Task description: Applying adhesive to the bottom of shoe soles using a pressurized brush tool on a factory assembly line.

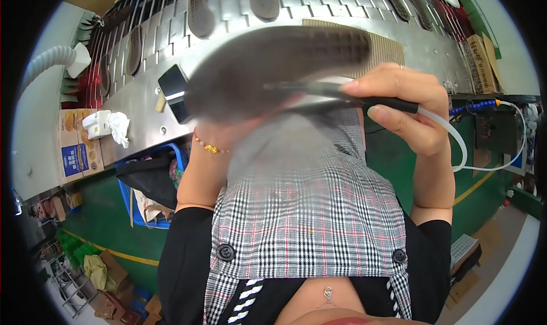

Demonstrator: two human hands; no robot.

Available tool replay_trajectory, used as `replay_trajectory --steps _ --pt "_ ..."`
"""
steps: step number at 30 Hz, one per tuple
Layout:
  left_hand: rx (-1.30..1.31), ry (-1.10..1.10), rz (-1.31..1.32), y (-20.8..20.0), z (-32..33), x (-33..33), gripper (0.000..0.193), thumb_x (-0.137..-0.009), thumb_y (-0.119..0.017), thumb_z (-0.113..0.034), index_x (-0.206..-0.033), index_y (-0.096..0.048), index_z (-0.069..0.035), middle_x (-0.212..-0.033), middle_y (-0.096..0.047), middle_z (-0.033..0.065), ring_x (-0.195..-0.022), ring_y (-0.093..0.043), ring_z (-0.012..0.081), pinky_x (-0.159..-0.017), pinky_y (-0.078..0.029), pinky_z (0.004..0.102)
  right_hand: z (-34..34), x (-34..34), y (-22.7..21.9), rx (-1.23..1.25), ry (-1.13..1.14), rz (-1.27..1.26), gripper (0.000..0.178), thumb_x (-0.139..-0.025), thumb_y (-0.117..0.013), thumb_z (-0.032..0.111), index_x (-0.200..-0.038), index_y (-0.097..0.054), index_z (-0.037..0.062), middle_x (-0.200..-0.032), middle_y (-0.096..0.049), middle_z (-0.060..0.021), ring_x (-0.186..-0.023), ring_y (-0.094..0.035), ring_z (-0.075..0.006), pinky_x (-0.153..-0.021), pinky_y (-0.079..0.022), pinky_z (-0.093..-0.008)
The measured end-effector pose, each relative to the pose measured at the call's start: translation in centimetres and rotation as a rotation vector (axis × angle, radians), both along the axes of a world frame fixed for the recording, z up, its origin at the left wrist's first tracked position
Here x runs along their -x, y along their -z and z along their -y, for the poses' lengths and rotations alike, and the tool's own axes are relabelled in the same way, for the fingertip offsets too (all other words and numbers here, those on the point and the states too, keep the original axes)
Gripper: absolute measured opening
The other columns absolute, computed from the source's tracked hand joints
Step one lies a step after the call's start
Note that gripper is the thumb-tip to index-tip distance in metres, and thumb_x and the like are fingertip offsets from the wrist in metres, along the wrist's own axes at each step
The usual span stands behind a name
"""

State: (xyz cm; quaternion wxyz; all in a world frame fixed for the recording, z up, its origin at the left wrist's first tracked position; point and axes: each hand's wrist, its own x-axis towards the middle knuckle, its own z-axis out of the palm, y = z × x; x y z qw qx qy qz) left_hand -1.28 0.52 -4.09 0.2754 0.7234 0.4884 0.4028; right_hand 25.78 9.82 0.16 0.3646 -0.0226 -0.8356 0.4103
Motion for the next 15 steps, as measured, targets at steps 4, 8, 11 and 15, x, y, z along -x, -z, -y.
replay_trajectory --steps 4,8,11,15 --pt "0.310 -0.009 0.041 1.4 -0.2 1.8 0.046 -0.091 -0.067 -0.014 -0.135 -0.053 -0.006 -0.138 -0.055 0.0122 -0.117 -0.060 0.0284 -0.095 -0.054 0.0483 0.2 0.1 -0.5 -0.004 0.132 0.054 0.027 -0.084 -0.068 0.009 -0.109 -0.072 -0.0012 -0.091 -0.072 -0.0129 -0.075 -0.067 -0.0182 -0.066 -0.049 -0.0267" --pt "0.040 0.145 0.069 2.5 -1.8 1.5 0.052 -0.093 -0.067 -0.023 -0.138 -0.051 -0.005 -0.147 -0.046 0.0162 -0.124 -0.056 0.0280 -0.098 -0.051 0.0437 1.7 1.1 -0.7 0.110 0.239 -0.059 0.025 -0.088 -0.068 0.011 -0.111 -0.071 -0.0001 -0.091 -0.073 -0.0108 -0.078 -0.068 -0.0138 -0.067 -0.051 -0.0231" --pt "0.381 0.232 1.118 1.1 -2.1 -2.6 0.058 -0.100 -0.052 -0.036 -0.148 -0.039 -0.005 -0.159 -0.024 0.0197 -0.127 -0.052 0.0277 -0.098 -0.052 0.0428 2.5 2.4 0.0 0.127 0.339 -0.136 0.025 -0.090 -0.068 0.011 -0.112 -0.071 0.0006 -0.091 -0.073 -0.0096 -0.077 -0.068 -0.0119 -0.067 -0.051 -0.0227" --pt "0.172 0.065 0.668 -0.7 -1.4 -3.9 0.057 -0.104 -0.041 -0.035 -0.152 -0.030 -0.006 -0.159 -0.023 0.0175 -0.126 -0.053 0.0272 -0.082 -0.061 0.0416 3.3 2.4 -0.8 0.173 0.404 -0.019 0.028 -0.092 -0.062 0.007 -0.117 -0.067 -0.0054 -0.101 -0.073 -0.0124 -0.089 -0.067 -0.0131 -0.078 -0.051 -0.0232"
